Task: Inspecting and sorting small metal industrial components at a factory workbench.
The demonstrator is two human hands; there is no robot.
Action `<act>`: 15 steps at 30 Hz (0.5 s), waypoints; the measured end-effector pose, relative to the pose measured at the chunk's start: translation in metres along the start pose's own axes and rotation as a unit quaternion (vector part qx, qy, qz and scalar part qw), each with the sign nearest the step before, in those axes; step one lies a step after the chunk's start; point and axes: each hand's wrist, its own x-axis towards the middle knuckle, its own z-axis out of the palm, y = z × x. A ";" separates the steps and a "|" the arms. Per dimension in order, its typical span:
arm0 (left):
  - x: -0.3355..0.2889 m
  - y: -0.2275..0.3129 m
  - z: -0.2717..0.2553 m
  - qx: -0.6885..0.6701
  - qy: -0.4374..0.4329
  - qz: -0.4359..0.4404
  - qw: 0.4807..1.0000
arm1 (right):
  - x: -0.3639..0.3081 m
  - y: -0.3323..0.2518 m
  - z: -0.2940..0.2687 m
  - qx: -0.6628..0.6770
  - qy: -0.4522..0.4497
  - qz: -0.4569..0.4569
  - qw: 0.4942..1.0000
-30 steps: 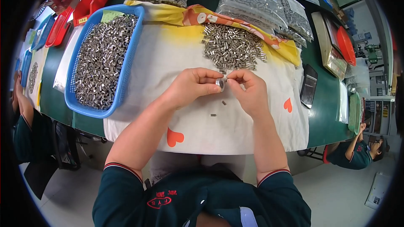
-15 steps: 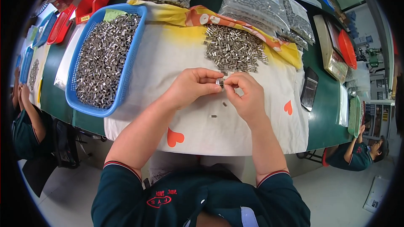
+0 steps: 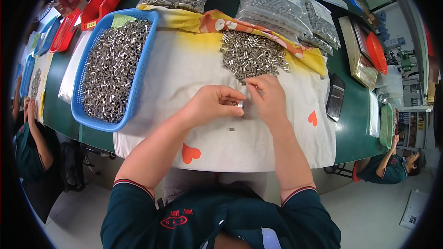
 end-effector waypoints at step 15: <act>0.001 0.007 -0.007 -0.080 0.051 -0.013 0.995 | -0.007 -0.021 -0.009 0.133 -0.066 0.124 0.981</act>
